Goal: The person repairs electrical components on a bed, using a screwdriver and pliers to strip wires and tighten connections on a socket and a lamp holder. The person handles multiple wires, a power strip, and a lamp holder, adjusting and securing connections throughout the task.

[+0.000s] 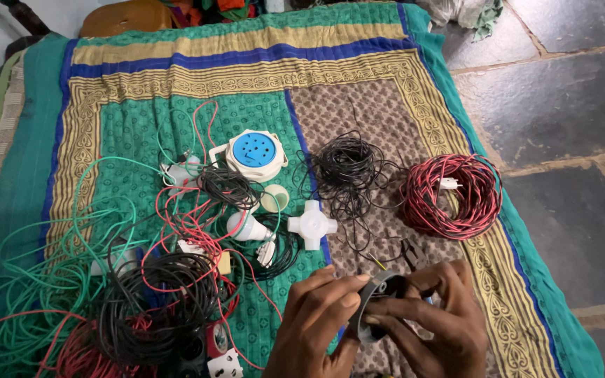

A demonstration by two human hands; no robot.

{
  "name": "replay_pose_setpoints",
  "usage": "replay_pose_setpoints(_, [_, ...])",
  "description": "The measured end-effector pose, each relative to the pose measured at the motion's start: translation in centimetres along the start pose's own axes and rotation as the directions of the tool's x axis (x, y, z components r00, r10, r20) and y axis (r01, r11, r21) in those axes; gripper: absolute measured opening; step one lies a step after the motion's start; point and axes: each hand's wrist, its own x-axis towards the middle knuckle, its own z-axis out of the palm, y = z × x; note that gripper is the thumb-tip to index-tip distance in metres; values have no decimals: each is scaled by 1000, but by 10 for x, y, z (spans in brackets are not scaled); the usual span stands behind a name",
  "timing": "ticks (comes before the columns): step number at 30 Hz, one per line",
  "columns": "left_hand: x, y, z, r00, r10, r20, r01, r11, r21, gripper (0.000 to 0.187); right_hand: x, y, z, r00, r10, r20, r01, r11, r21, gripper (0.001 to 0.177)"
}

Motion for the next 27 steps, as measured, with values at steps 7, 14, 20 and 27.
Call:
replay_pose_setpoints(7, [1, 3, 1, 1000, -4, 4, 4, 1000, 24, 51, 0, -4, 2, 1000, 8, -24, -9, 999, -50, 28])
replay_pose_setpoints(14, [5, 6, 0, 987, 133, -94, -133, 991, 8, 52, -4, -15, 4, 993, 102, -67, -110, 985, -133, 31])
replay_pose_setpoints(20, [9, 13, -7, 975, 190, -114, -190, 982, 7, 60, -5, -16, 6, 997, 6, -81, -25, 972, -233, 27])
replay_pose_setpoints(27, [18, 15, -9, 951, 274, -146, -266, 961, 68, 61, -2, -15, 11, 984, -149, -94, 117, 952, -283, 25])
